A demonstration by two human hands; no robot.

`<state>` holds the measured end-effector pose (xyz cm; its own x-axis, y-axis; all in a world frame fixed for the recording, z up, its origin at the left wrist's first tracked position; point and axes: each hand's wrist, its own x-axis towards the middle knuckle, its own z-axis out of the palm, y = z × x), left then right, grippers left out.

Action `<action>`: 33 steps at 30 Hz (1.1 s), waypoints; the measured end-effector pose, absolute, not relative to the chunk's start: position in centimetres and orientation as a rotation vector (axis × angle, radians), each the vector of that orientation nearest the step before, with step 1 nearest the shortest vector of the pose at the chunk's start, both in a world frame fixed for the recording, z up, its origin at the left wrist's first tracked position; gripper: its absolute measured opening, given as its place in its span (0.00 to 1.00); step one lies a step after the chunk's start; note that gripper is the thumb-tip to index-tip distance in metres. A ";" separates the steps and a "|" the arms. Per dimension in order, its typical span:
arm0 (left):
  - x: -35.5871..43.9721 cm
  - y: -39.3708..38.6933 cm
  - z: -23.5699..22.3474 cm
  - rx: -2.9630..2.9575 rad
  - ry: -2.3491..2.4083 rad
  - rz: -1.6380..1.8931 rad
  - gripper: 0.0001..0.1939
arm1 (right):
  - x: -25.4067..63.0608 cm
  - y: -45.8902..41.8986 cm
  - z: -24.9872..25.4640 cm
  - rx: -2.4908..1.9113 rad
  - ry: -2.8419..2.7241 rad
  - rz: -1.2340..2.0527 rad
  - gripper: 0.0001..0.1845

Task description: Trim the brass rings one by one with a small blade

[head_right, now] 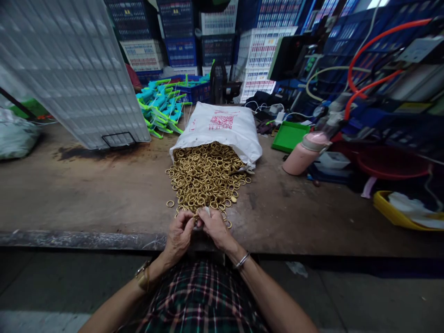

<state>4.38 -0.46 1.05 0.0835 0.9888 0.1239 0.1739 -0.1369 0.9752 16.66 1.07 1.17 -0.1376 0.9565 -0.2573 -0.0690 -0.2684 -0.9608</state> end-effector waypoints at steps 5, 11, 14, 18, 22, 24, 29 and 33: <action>4.1 -1.1 2.1 1.187 1.172 1.007 0.13 | 16.6 1.2 0.9 -1.309 -1.274 1.351 0.17; 3.4 -1.6 2.6 1.019 1.100 0.850 0.17 | 16.5 0.8 2.0 -1.377 -1.391 1.231 0.13; 3.2 -1.8 2.2 0.938 1.007 0.866 0.16 | 16.4 0.7 2.2 -1.377 -1.398 1.242 0.13; 3.1 -2.0 1.9 0.840 0.910 0.903 0.15 | 16.6 0.8 1.8 -1.371 -1.401 1.241 0.14; 3.2 -1.9 2.2 0.747 0.838 0.932 0.14 | 17.0 0.8 1.3 -1.432 -1.477 1.125 0.14; 3.2 -1.8 2.3 0.714 0.841 0.962 0.14 | 17.1 0.5 1.3 -1.460 -1.565 1.047 0.13; 3.0 -1.5 2.3 0.740 0.873 0.998 0.14 | 17.0 -0.5 1.2 -1.493 -2.000 0.801 0.08; 3.1 -1.5 2.2 0.773 0.942 0.972 0.15 | 16.9 -0.8 1.1 -1.511 -2.220 0.641 0.11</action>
